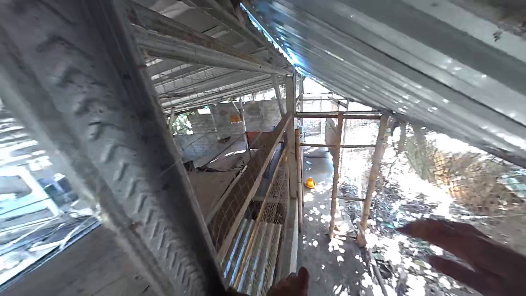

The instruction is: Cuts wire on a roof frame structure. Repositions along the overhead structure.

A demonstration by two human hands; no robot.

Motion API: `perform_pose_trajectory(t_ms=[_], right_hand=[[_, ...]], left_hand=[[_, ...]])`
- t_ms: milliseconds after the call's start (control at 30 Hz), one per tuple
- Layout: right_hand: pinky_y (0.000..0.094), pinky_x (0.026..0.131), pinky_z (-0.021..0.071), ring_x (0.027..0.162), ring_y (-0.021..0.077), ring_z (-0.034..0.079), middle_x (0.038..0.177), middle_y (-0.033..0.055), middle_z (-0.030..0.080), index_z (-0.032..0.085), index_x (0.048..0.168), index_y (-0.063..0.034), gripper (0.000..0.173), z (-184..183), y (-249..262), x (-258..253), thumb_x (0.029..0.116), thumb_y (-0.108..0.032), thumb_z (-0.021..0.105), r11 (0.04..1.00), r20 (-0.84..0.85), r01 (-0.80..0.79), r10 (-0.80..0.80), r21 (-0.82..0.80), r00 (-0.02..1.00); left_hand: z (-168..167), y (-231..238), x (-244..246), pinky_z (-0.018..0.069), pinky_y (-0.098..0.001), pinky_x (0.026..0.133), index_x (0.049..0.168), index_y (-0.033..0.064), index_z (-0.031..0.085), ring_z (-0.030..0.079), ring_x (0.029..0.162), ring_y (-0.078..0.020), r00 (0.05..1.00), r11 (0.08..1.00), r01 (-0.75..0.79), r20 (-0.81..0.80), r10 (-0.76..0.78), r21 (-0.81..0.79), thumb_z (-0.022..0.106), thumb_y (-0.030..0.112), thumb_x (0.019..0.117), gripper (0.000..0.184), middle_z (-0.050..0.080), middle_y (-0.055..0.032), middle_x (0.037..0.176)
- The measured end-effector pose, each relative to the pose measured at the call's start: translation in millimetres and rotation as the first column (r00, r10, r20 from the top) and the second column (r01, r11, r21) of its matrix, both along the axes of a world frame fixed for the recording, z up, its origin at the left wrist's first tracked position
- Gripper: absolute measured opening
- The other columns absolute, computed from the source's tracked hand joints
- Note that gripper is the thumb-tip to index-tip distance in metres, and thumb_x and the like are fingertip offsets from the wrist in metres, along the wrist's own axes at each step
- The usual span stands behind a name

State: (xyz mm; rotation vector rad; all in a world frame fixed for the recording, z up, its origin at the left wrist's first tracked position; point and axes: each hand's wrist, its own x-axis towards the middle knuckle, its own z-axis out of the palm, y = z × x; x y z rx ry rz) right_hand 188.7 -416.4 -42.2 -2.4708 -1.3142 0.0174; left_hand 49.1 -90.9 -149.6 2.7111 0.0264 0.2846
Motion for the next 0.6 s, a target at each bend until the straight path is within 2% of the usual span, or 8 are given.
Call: perform_pose_trajectory(t_ms=[67, 100, 167, 233, 300, 400, 467, 600], right_hand=[[0.0562, 0.103, 0.0478, 0.126, 0.0324, 0.059, 0.135, 0.0178, 0.063, 0.060, 0.142, -0.0097, 0.048, -19.3, 36.1, 17.4, 0.1041, -0.038, 0.050, 0.968, 0.114, -0.042, 0.014, 0.246, 0.993], [0.0504, 0.103, 0.0495, 0.126, 0.0287, 0.059, 0.135, 0.0163, 0.063, 0.060, 0.142, -0.0099, 0.049, -23.3, 58.9, 20.9, 0.1033, -0.038, 0.050, 0.946, 0.138, -0.079, 0.037, 0.314, 0.990], [0.0444, 0.110, 0.0464, 0.132, 0.0262, 0.055, 0.142, 0.0168, 0.059, 0.055, 0.146, -0.0062, 0.051, -18.0, 111.0, 24.0, 0.1036, -0.035, 0.051, 0.917, 0.125, -0.182, 0.146, 0.355, 0.981], [0.0418, 0.118, 0.0385, 0.143, 0.0259, 0.045, 0.154, 0.0184, 0.047, 0.046, 0.152, -0.0028, 0.054, -2.8, 166.3, 29.9, 0.1058, -0.031, 0.047, 0.894, 0.071, -0.267, 0.259, 0.360, 0.963], [0.0410, 0.121, 0.0345, 0.148, 0.0270, 0.039, 0.160, 0.0208, 0.039, 0.040, 0.154, 0.0007, 0.056, 14.0, 227.4, 35.5, 0.1072, -0.028, 0.044, 0.828, 0.062, -0.332, 0.342, 0.452, 0.938], [0.0457, 0.125, 0.0284, 0.153, 0.0310, 0.032, 0.165, 0.0209, 0.030, 0.037, 0.157, -0.0005, 0.058, 30.0, 310.7, 37.1, 0.1096, -0.033, 0.038, 0.733, 0.056, -0.324, 0.365, 0.598, 0.929], [0.0527, 0.123, 0.0276, 0.152, 0.0358, 0.032, 0.165, 0.0206, 0.032, 0.039, 0.157, -0.0030, 0.056, 32.0, 350.3, 32.6, 0.1103, -0.034, 0.035, 0.710, 0.032, -0.287, 0.350, 0.643, 0.936], [0.0682, 0.116, 0.0248, 0.152, 0.0377, 0.030, 0.165, 0.0135, 0.033, 0.040, 0.159, -0.0138, 0.057, 35.6, 384.4, 25.3, 0.1101, -0.042, 0.032, 0.767, -0.085, -0.234, 0.350, 0.597, 0.933]], left_hand=[[-0.6, -1.2, 3.8, 0.0576, -0.0574, 0.077, 0.122, -0.0017, 0.067, 0.072, 0.087, -0.0410, 1.000, 1.000, -0.003, -0.021, 0.002, -0.013, 0.048, 0.011, 0.1045, 0.029, 0.072, -0.0229, 0.095], [0.7, -1.7, 4.0, 0.0573, -0.0580, 0.078, 0.123, -0.0018, 0.066, 0.072, 0.088, -0.0414, 0.999, 1.000, -0.007, -0.046, 0.006, -0.019, 0.047, 0.011, 0.1049, 0.029, 0.071, -0.0233, 0.096], [0.9, -2.2, 2.1, 0.0571, -0.0581, 0.077, 0.123, -0.0004, 0.067, 0.072, 0.087, -0.0413, 0.998, 0.999, -0.041, -0.057, 0.040, -0.019, 0.046, 0.013, 0.1056, 0.030, 0.072, -0.0225, 0.095], [0.9, -3.9, 2.8, 0.0569, -0.0592, 0.076, 0.124, 0.0000, 0.066, 0.072, 0.087, -0.0425, 0.996, 0.998, -0.062, -0.060, 0.061, -0.012, 0.045, 0.016, 0.1070, 0.032, 0.072, -0.0228, 0.094], [2.7, -4.0, 3.2, 0.0567, -0.0595, 0.078, 0.126, -0.0005, 0.064, 0.072, 0.090, -0.0428, 0.995, 0.998, -0.063, -0.080, 0.063, -0.005, 0.043, 0.017, 0.1084, 0.033, 0.072, -0.0234, 0.097], [4.5, -3.2, 2.8, 0.0565, -0.0588, 0.082, 0.127, -0.0011, 0.063, 0.072, 0.092, -0.0419, 0.994, 0.998, -0.057, -0.099, 0.055, -0.016, 0.042, 0.015, 0.1084, 0.033, 0.072, -0.0233, 0.099], [5.8, -3.8, 3.9, 0.0564, -0.0588, 0.082, 0.129, -0.0010, 0.062, 0.072, 0.093, -0.0418, 0.992, 0.998, -0.055, -0.114, 0.054, -0.009, 0.042, 0.016, 0.1089, 0.033, 0.072, -0.0234, 0.100], [5.3, -4.0, 4.7, 0.0564, -0.0582, 0.081, 0.128, -0.0007, 0.062, 0.072, 0.092, -0.0413, 0.991, 0.998, -0.056, -0.119, 0.057, 0.006, 0.040, 0.016, 0.1091, 0.033, 0.072, -0.0228, 0.098]])
